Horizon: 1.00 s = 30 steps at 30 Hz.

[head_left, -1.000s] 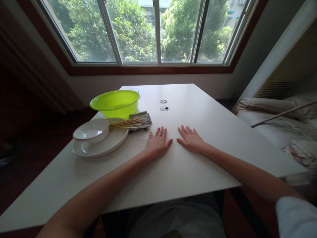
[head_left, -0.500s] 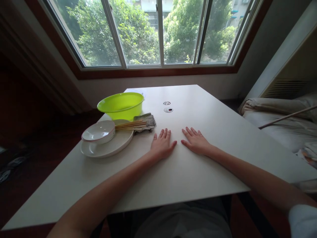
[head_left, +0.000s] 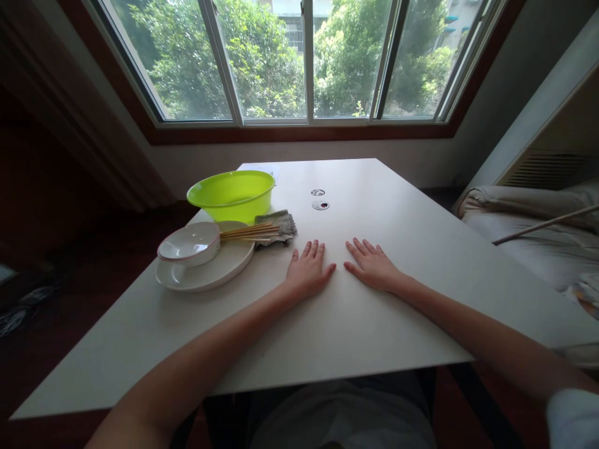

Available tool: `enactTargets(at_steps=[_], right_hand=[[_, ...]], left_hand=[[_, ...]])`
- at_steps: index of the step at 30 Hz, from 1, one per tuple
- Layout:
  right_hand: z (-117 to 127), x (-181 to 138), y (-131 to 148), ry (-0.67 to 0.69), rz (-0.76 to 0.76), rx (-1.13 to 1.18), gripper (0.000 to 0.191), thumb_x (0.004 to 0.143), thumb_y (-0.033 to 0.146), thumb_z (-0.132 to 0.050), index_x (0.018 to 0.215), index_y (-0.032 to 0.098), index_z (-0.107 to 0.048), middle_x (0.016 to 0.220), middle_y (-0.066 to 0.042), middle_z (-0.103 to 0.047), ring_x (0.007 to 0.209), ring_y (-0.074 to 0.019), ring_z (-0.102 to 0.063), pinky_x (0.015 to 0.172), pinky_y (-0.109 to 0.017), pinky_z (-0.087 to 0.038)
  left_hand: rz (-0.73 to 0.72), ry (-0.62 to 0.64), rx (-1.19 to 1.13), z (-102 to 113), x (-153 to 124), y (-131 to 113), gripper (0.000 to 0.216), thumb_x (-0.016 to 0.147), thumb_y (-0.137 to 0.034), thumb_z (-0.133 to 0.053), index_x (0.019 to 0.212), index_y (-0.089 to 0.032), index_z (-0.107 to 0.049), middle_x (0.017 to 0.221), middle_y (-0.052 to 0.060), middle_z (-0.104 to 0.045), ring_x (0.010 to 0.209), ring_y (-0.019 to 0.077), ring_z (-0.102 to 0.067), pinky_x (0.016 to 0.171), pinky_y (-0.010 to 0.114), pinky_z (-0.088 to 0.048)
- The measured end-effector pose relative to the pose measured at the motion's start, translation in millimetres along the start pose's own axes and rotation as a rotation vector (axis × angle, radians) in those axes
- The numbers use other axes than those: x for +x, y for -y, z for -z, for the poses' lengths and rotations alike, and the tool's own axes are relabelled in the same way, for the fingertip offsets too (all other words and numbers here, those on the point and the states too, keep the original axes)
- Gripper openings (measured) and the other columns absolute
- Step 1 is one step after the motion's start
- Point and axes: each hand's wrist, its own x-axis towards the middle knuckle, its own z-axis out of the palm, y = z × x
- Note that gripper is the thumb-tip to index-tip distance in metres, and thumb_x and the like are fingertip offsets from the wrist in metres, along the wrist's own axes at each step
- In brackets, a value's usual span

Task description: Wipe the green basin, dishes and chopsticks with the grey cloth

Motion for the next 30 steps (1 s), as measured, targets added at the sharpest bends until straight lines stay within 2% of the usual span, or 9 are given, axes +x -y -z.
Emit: enactTargets(at_steps=[30], right_hand=[[-2.5,-0.2,2.0,-0.046,0.009,-0.015,0.069,0.090,0.059,-0.022,0.148,0.022,-0.022,0.155,-0.007,-0.019,0.142,-0.0292,-0.018,0.112,-0.053,-0.017]], left_hand=[[-0.003,-0.031,-0.019,5.7,-5.5,1.0,0.073,0.090,-0.057,-0.018,0.147,-0.013,-0.022,0.155,0.010,-0.018,0.143,0.0248,-0.016,0.113,0.052,-0.018]])
